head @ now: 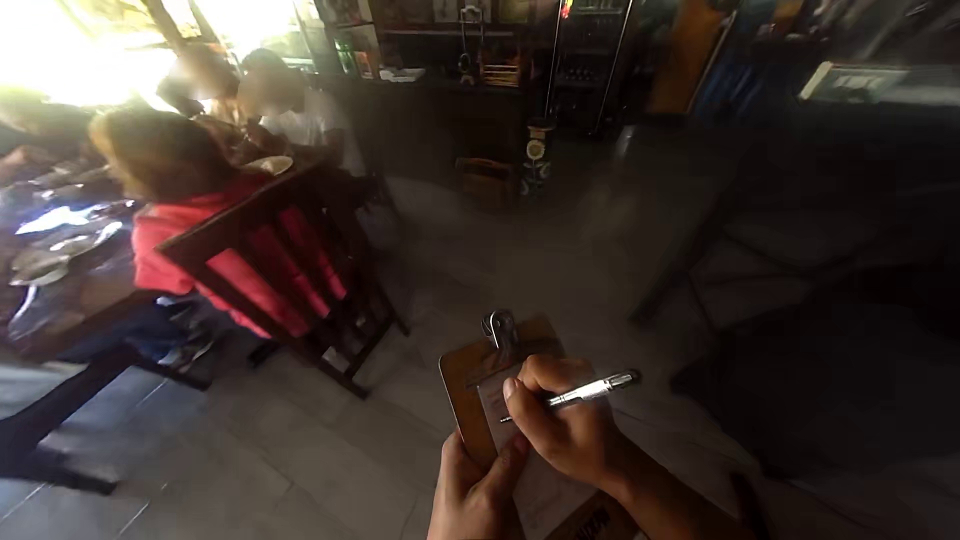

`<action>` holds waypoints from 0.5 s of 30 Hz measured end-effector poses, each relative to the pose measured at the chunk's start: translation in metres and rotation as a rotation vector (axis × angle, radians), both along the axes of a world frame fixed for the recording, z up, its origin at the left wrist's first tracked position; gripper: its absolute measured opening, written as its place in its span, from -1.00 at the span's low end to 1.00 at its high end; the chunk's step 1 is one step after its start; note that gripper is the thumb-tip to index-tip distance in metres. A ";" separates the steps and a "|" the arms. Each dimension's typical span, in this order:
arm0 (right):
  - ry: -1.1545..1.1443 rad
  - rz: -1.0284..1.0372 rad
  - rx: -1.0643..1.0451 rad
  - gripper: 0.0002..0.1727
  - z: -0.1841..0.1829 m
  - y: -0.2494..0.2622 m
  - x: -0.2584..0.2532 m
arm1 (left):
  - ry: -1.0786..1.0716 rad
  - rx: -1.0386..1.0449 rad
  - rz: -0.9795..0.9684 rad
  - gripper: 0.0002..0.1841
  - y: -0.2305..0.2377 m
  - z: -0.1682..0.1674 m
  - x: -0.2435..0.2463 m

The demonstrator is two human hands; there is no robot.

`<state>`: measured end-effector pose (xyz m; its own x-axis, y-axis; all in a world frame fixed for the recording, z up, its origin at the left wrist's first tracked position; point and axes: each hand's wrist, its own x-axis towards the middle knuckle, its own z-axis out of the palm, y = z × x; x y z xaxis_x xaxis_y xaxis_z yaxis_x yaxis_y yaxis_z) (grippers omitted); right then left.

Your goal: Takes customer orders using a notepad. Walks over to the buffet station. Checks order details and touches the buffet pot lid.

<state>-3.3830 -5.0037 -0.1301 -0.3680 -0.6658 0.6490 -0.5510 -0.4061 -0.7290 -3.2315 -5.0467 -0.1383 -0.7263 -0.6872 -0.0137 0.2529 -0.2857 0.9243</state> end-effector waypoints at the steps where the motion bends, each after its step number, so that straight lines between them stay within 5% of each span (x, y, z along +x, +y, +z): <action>1: 0.003 0.001 0.000 -0.64 -0.004 -0.029 -0.026 | -0.006 -0.008 0.001 -0.76 -0.029 -0.003 -0.026; 15: -0.020 0.046 0.006 -0.66 0.014 -0.397 -0.348 | -0.016 0.015 0.078 -0.79 -0.387 0.016 -0.339</action>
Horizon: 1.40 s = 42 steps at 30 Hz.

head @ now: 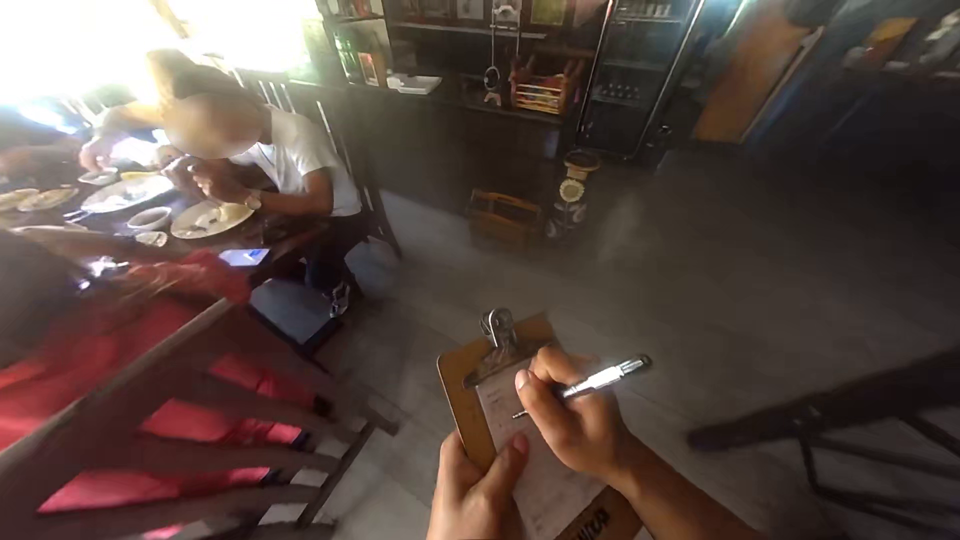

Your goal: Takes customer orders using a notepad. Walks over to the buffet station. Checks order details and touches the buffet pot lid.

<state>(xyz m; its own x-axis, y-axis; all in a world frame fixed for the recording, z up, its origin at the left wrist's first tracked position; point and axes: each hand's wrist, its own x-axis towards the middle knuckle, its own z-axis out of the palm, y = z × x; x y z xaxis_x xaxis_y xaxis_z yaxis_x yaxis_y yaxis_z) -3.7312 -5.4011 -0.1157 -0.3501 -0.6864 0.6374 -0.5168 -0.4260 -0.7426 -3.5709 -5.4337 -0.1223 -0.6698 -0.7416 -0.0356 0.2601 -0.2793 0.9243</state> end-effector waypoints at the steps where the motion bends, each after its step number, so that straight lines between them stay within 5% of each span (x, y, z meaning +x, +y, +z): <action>1: -0.010 -0.001 0.006 -0.66 -0.002 -0.025 -0.021 | 0.005 -0.004 -0.005 -0.79 -0.026 -0.003 -0.020; 11: -0.080 -0.100 -0.009 -0.68 -0.005 -0.236 -0.209 | -0.017 -0.025 -0.107 -0.77 -0.253 -0.001 -0.212; 25: -0.018 0.142 0.070 -0.68 0.003 -0.451 -0.461 | -0.012 0.041 0.090 -0.78 -0.435 0.003 -0.455; 42: -0.013 0.300 0.038 -0.67 -0.006 -0.671 -0.546 | 0.038 0.040 0.308 -0.77 -0.620 -0.005 -0.538</action>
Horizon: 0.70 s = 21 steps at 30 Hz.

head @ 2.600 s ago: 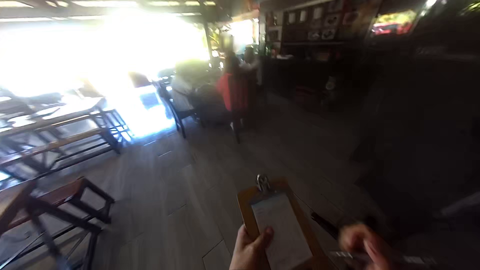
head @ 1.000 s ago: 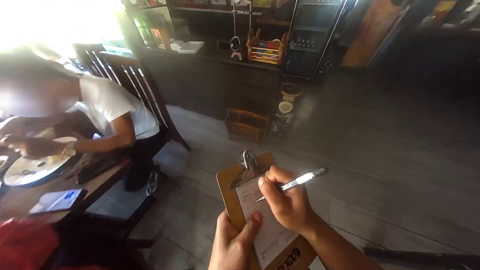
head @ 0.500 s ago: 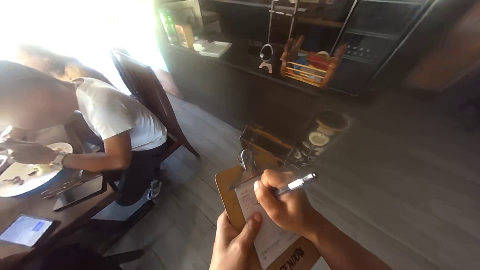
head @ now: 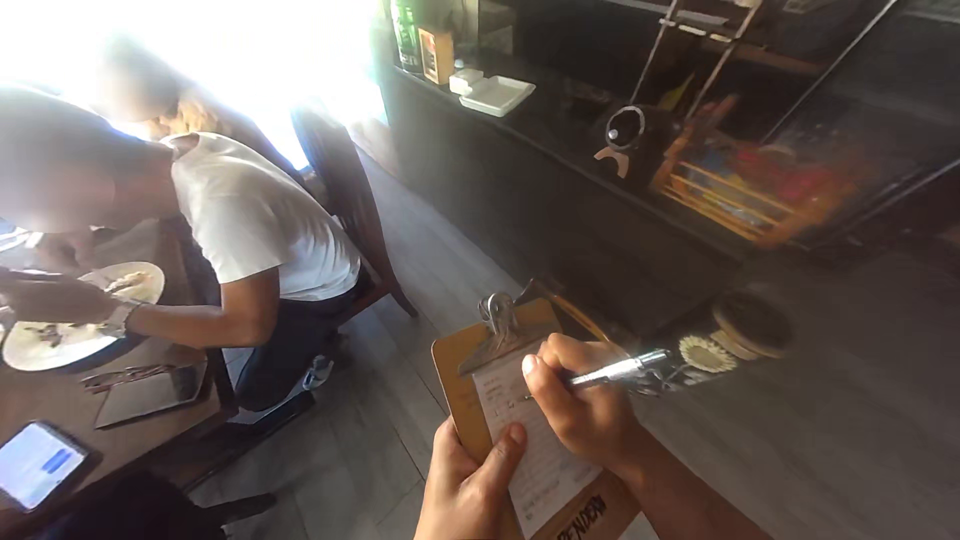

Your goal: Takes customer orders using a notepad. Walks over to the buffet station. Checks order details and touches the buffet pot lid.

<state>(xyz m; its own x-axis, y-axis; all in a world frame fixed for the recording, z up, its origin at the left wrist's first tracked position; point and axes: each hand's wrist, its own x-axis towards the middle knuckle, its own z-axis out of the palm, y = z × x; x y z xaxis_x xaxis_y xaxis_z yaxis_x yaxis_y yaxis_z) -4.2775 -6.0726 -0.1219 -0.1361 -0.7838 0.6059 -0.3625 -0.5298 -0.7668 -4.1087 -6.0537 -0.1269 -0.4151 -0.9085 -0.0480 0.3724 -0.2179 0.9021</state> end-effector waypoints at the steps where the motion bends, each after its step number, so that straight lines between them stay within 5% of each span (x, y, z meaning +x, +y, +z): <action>1: 0.000 0.000 0.001 -0.66 -0.001 -0.010 -0.001 | -0.008 0.000 0.012 -0.78 -0.009 0.000 -0.002; 21: -0.021 0.287 0.046 -0.67 0.006 -0.122 -0.067 | -0.002 0.042 0.290 -0.75 -0.075 0.013 -0.076</action>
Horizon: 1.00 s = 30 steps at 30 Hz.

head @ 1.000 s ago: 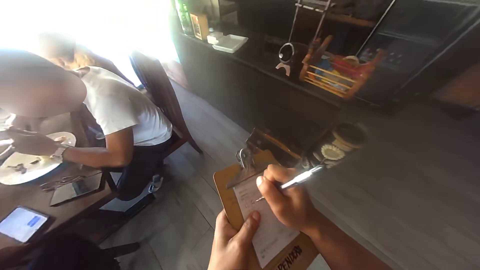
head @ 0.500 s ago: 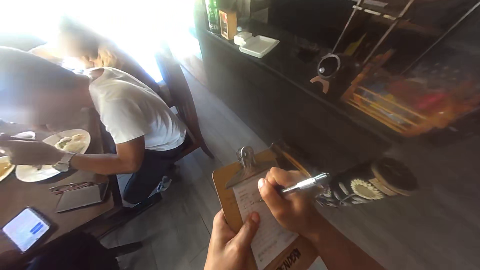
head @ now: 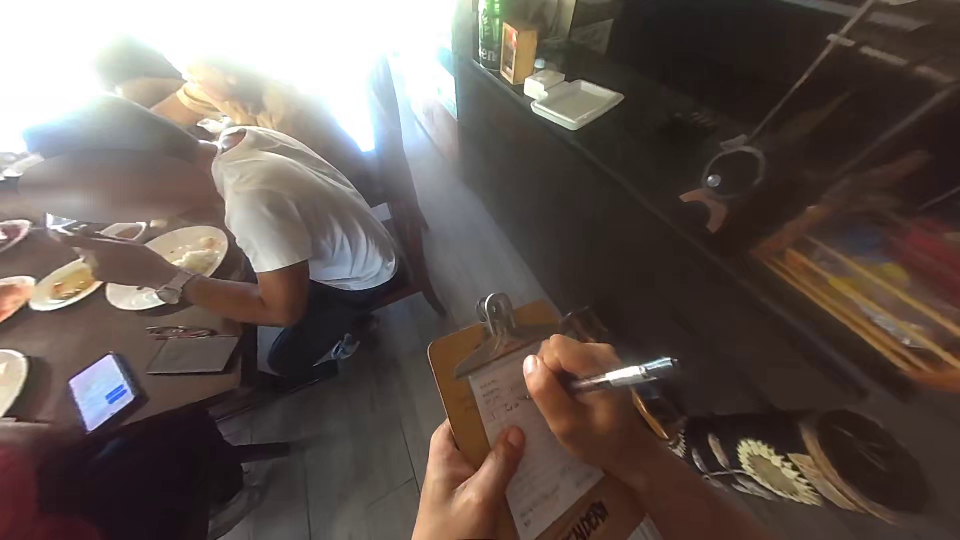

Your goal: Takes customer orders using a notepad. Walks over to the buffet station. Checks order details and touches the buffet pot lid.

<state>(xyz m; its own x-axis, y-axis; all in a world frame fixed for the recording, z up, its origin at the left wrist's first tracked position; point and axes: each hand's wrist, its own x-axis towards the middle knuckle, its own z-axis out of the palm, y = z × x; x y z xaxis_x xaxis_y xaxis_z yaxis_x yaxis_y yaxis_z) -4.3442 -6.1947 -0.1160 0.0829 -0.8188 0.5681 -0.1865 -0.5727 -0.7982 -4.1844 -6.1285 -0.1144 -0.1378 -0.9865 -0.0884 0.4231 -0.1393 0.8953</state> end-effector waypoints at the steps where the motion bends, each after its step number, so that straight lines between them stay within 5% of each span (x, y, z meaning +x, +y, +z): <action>1: 0.018 0.010 0.008 -0.67 0.000 -0.002 -0.002 | 0.005 0.005 0.007 -0.75 -0.001 0.000 -0.003; 30: 0.063 0.068 0.006 -0.65 -0.003 -0.026 -0.013 | 0.026 0.037 0.076 -0.75 -0.014 -0.003 -0.015</action>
